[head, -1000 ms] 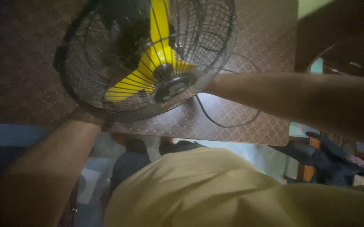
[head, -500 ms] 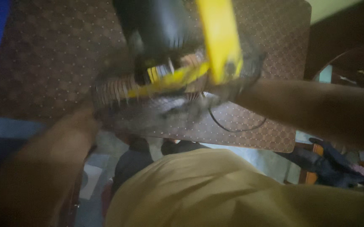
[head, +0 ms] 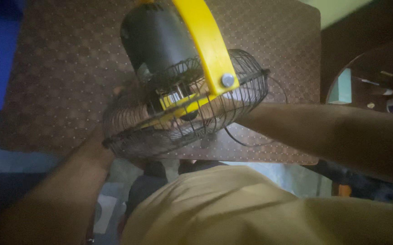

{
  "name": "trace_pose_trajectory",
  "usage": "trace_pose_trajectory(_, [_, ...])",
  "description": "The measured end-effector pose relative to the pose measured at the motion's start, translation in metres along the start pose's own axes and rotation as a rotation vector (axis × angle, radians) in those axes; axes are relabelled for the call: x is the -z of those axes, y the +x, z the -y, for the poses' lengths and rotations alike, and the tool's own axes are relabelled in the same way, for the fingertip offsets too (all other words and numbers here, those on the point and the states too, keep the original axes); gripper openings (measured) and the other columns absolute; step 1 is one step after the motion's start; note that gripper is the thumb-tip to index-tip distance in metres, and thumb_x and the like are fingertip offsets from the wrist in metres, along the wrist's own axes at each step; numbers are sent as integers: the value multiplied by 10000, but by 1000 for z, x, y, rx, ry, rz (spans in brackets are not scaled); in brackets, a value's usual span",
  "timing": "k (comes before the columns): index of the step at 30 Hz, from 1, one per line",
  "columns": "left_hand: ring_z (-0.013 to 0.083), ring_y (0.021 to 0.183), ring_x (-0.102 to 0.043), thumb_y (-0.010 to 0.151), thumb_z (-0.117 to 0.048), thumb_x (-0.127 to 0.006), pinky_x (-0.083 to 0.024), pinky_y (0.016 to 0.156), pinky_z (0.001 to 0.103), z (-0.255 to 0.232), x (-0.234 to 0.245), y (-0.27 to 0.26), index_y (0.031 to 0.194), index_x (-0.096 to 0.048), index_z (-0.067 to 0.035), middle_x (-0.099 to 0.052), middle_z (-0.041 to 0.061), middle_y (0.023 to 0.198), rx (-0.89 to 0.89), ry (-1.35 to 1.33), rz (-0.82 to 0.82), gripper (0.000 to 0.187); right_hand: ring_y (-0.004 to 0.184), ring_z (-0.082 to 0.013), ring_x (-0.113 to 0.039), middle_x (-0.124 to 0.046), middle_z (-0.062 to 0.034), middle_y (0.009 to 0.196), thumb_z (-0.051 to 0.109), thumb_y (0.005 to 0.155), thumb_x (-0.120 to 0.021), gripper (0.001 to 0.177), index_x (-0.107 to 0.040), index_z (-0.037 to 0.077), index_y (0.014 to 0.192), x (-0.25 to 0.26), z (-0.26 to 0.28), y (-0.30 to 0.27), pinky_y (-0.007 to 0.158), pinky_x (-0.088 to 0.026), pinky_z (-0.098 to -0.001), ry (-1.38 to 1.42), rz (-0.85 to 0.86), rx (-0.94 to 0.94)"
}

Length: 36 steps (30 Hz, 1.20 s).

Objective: The person assembles a small yellow and black table fan on a brown table. They attach the front grille, align the base, and secure the rear cover, then wrap the power cord around the handle.

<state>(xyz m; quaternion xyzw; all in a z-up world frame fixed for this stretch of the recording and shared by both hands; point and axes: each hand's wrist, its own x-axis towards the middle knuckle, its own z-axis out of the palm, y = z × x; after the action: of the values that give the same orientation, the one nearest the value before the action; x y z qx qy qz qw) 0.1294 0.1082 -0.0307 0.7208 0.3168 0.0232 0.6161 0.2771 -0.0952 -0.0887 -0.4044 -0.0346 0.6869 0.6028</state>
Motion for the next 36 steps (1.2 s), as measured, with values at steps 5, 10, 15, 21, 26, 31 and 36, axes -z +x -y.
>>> trace_pose_trajectory(5, [245,1418,-463,831,-445,-755,-355,1202,393,0,5,-4,1532,-411,-117,-487,87,1544,1,-9,-18,847,1233,-331,-629,-580,-207,1394,276,1065,-536,423,-529,21,1402,2,-6,-6,1047,-550,-499,-38,10,-15])
trace_pose_trajectory(10, [243,1414,-468,841,-431,-751,-359,1199,390,-3,1,-11,1531,-412,-116,-491,85,1541,-21,2,-24,831,1240,-334,-625,-574,-209,1402,263,1065,-535,419,-523,21,1408,-2,-6,-7,1050,-549,-501,-42,12,-13])
trace_pose_trajectory(15, [241,1409,-474,851,-416,-747,-363,1197,386,-4,-12,-24,1530,-412,-115,-496,84,1538,-34,10,-23,814,1246,-336,-622,-568,-210,1410,249,1065,-534,417,-516,22,1414,-6,-8,-10,1053,-547,-502,-27,6,2])
trace_pose_trajectory(21, [239,1404,-480,863,-398,-741,-367,1194,381,-2,-30,-35,1529,-413,-114,-502,81,1535,-16,-6,-6,795,1254,-339,-617,-561,-212,1419,233,1065,-533,415,-508,22,1421,-8,-17,-17,1057,-544,-504,-19,-5,11])
trace_pose_trajectory(26, [237,1400,-485,873,-383,-737,-371,1192,378,-11,-20,-17,1529,-414,-113,-507,79,1532,-46,-12,-24,779,1261,-341,-614,-555,-214,1427,220,1065,-532,414,-501,22,1427,-10,2,-9,1060,-542,-505,-78,12,31])
trace_pose_trajectory(31, [235,1396,-491,884,-368,-733,-375,1189,374,-19,-15,-12,1528,-415,-112,-512,78,1529,-77,-31,-8,763,1267,-343,-610,-549,-216,1435,206,1065,-531,413,-494,22,1432,-3,11,-14,1063,-541,-507,-159,8,44])
trace_pose_trajectory(36, [234,1392,-496,894,-353,-728,-379,1187,370,-22,1,-42,1527,-416,-110,-516,76,1526,-126,-61,17,747,1274,-345,-607,-543,-218,1443,193,1064,-530,413,-487,22,1438,-2,7,-5,1067,-539,-508,-231,58,22])
